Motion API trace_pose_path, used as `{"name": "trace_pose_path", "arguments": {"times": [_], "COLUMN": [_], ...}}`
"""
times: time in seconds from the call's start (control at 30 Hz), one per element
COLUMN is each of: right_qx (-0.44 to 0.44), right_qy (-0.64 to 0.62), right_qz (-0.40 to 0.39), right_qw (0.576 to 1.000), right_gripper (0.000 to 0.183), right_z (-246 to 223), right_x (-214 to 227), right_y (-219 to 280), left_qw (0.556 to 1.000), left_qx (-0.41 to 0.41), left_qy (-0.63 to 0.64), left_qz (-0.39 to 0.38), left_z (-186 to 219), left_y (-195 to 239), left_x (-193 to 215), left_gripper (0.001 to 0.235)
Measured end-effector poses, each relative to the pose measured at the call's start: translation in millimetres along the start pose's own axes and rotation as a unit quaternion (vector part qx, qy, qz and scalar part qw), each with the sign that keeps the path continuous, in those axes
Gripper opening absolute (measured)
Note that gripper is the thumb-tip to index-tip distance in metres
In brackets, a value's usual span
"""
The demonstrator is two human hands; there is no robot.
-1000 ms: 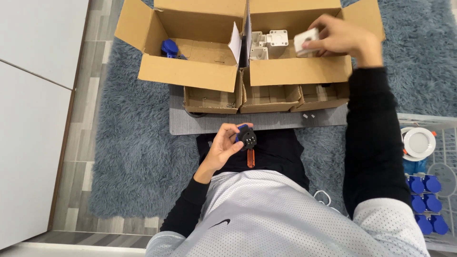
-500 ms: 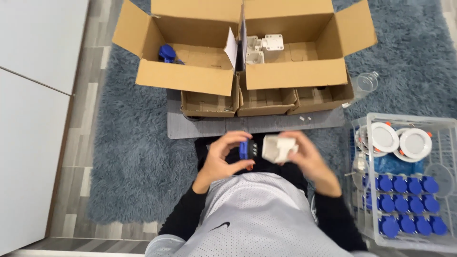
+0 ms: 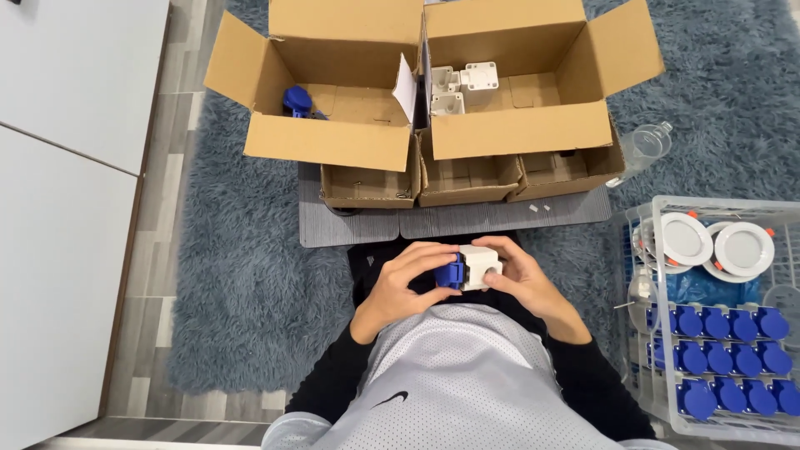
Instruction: A person sits on a rug and assembles small blue and white hardware components, using a screwdriver to secure parts.
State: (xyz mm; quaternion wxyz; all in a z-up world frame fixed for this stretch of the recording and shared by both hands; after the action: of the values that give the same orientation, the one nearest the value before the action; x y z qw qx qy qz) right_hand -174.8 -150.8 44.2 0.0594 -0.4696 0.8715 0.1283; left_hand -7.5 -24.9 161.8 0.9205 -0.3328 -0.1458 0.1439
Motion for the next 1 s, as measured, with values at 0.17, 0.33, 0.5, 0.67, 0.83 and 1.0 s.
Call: {"name": "trace_pose_path", "arguments": {"times": [0.17,0.33,0.5,0.67,0.83,1.0], "right_qx": [0.004,0.012,0.023,0.040,0.025,-0.021], "right_qy": [0.001,-0.002,-0.005,0.029,0.018,-0.079], "right_qz": [-0.004,-0.010,0.003,-0.002,-0.030,-0.091], "right_qw": [1.000,1.000,1.000,0.999,0.999,0.992], "right_gripper": [0.062,0.064,0.064,0.061,0.070,0.085], "right_z": [-7,-5,2,3,1,-1], "right_x": [-5,-5,0,-3,-15,-37], "right_y": [0,1,1,4,4,0], "left_qw": [1.000,1.000,0.996,0.998,0.999,0.983], "left_qx": [-0.008,-0.022,-0.055,-0.049,-0.014,0.075], "left_qy": [0.004,0.000,-0.061,-0.049,0.009,0.120], "left_qz": [0.007,0.007,0.020,0.006,-0.027,-0.114], "left_z": [-10,-19,-18,-19,-27,-33], "left_y": [7,14,22,30,26,23], "left_x": [0,-5,-11,-16,-11,-22], "left_gripper": [0.046,0.047,0.044,0.038,0.049,0.107]}}
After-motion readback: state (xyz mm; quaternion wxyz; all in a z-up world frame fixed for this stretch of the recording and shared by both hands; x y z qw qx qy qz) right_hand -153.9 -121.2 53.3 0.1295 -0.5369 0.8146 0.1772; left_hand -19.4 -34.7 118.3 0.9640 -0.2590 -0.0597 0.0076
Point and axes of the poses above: each hand's wrist, its own y-axis away from the middle knuckle, its own x-axis out of the back of the hand, z = x × y, the point moved 9 cm from there along -y, towards the middle knuckle, and after that the axes turned 6 degrees about -x, right-handed, at the moved point
